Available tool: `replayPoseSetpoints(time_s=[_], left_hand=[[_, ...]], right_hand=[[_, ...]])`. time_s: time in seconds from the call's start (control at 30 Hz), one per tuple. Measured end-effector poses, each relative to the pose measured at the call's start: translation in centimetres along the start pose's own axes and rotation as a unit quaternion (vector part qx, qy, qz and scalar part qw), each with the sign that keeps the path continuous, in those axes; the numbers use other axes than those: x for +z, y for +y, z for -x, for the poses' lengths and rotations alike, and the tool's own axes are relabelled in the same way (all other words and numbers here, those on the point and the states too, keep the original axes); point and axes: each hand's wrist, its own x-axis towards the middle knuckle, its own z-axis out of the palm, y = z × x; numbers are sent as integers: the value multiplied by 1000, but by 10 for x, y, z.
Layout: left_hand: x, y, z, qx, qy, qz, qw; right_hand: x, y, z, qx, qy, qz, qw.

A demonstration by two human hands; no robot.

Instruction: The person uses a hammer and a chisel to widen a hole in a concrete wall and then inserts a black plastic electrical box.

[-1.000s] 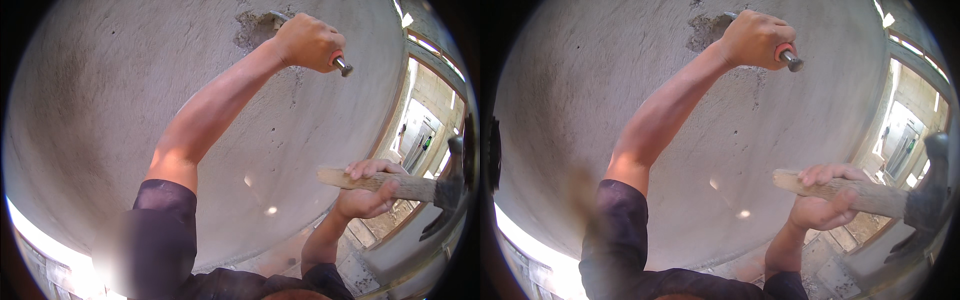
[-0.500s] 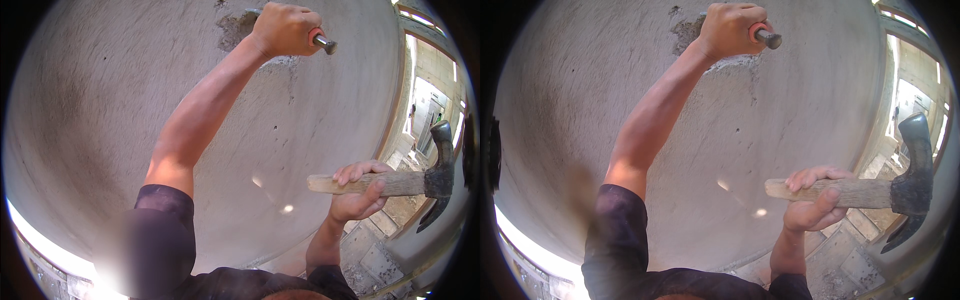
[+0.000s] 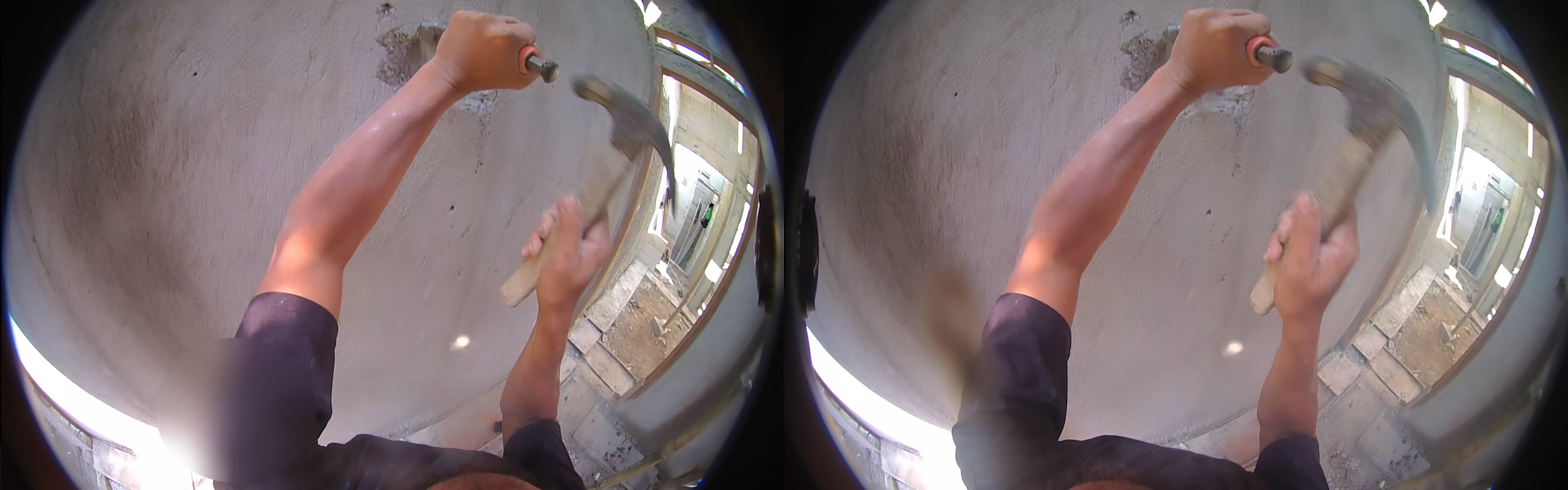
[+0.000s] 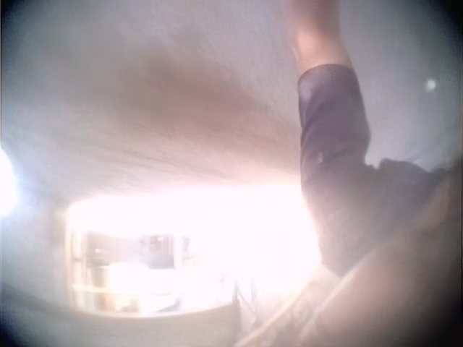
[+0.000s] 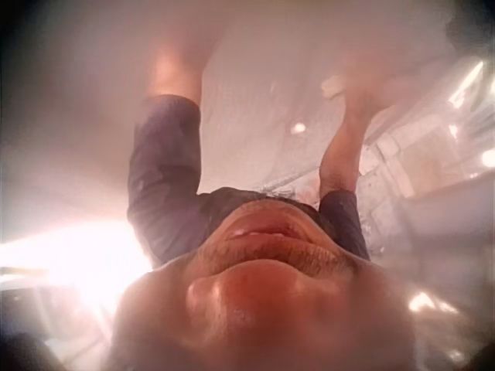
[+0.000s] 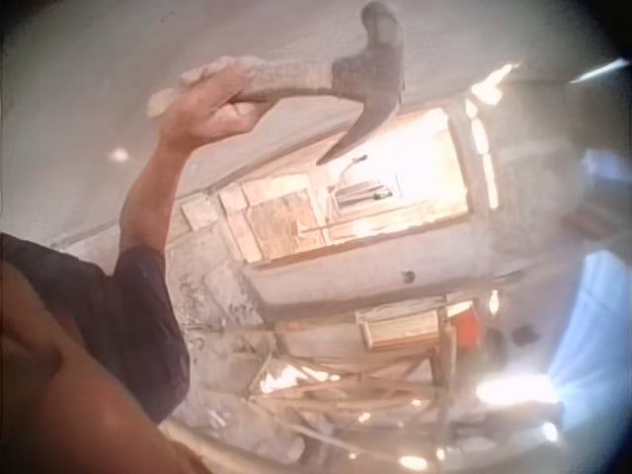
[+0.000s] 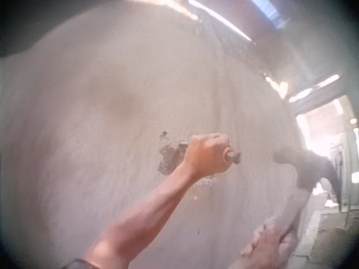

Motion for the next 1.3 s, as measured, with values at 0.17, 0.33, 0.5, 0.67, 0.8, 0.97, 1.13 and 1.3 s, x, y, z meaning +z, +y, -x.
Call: replayPoseSetpoints(time_s=[0.17, 0.33, 0.5, 0.67, 0.8, 0.97, 1.13, 1.3], left_hand=[[17, 3, -20, -34, 36, 13, 999], [6, 11, -3, -48, -38, 25, 998], [10, 8, -31, -85, -17, -12, 996], [17, 10, -21, -70, -3, -31, 997], [9, 9, -25, -76, -38, -68, 994], [31, 13, -36, -93, 8, -69, 993], [17, 9, -10, -88, -67, -78, 991], [28, 6, -38, -153, -33, -67, 985]], right_hand=[[-17, -49, -12, -258, 157, -263, 916], [-17, -1, -34, -78, -18, 81, 993], [-45, -45, -43, -209, 91, -213, 950], [-12, 8, -60, -176, 50, 42, 982], [-39, 0, -59, -10, -34, -82, 996], [-74, -36, -82, -180, 24, -270, 946], [-26, 8, -78, 50, -134, -55, 988], [-79, -59, -100, -228, 86, -255, 936]])
